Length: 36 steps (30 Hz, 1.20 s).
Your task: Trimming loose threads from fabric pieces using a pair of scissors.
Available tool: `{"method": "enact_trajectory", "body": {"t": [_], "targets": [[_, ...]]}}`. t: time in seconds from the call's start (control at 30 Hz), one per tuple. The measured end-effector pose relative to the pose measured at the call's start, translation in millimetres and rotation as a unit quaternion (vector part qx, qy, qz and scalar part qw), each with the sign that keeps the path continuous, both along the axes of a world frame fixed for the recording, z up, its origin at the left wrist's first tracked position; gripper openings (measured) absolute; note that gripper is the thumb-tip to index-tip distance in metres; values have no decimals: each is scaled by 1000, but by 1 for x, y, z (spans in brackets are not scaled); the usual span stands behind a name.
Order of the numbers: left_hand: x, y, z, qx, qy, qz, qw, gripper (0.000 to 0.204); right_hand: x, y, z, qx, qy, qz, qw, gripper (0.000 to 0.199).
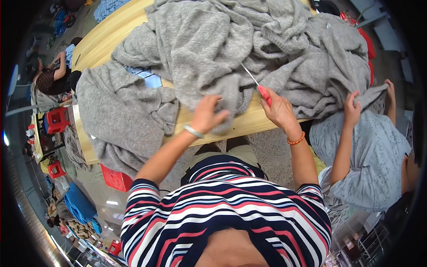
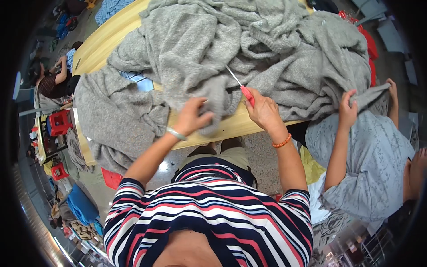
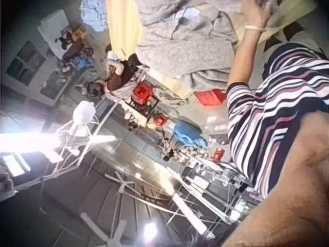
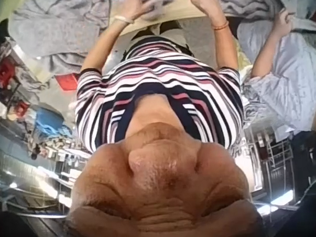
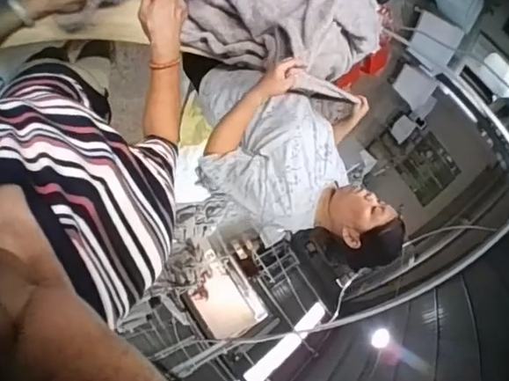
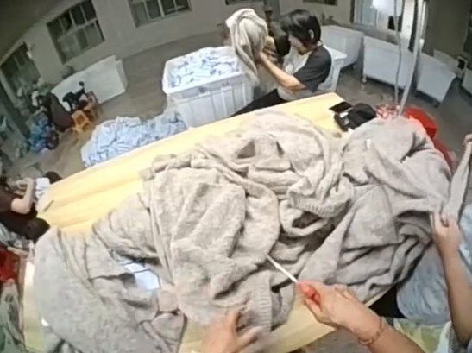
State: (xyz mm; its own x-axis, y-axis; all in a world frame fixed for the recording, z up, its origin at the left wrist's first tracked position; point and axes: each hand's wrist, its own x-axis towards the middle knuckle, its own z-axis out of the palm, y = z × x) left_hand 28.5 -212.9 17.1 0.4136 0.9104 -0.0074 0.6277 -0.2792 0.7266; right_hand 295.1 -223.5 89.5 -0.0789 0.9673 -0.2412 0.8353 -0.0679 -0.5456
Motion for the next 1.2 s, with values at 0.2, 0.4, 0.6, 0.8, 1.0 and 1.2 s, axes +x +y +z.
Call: {"method": "enact_trajectory", "body": {"t": [0.2,0.4,0.6,0.8,1.0,1.2], "targets": [[30,-27,-66,199,233,18,952,70,-12,-23,1,-25,-12,-5,1000,40],[-3,19,-1,-95,-206,87,970,13,7,-41,-9,17,-11,-71,997,41],[-113,42,196,-64,-626,17,777,39,-16,-5,3,71,8,-87,994,42],[-169,-44,292,91,-672,-44,734,48,-91,43,33,194,152,-55,967,52],[-244,-110,306,207,-618,-106,750,48,-170,90,29,310,202,2,929,52],[-255,-97,368,-39,-697,-260,667,47,-199,88,26,123,436,162,877,35]]}}
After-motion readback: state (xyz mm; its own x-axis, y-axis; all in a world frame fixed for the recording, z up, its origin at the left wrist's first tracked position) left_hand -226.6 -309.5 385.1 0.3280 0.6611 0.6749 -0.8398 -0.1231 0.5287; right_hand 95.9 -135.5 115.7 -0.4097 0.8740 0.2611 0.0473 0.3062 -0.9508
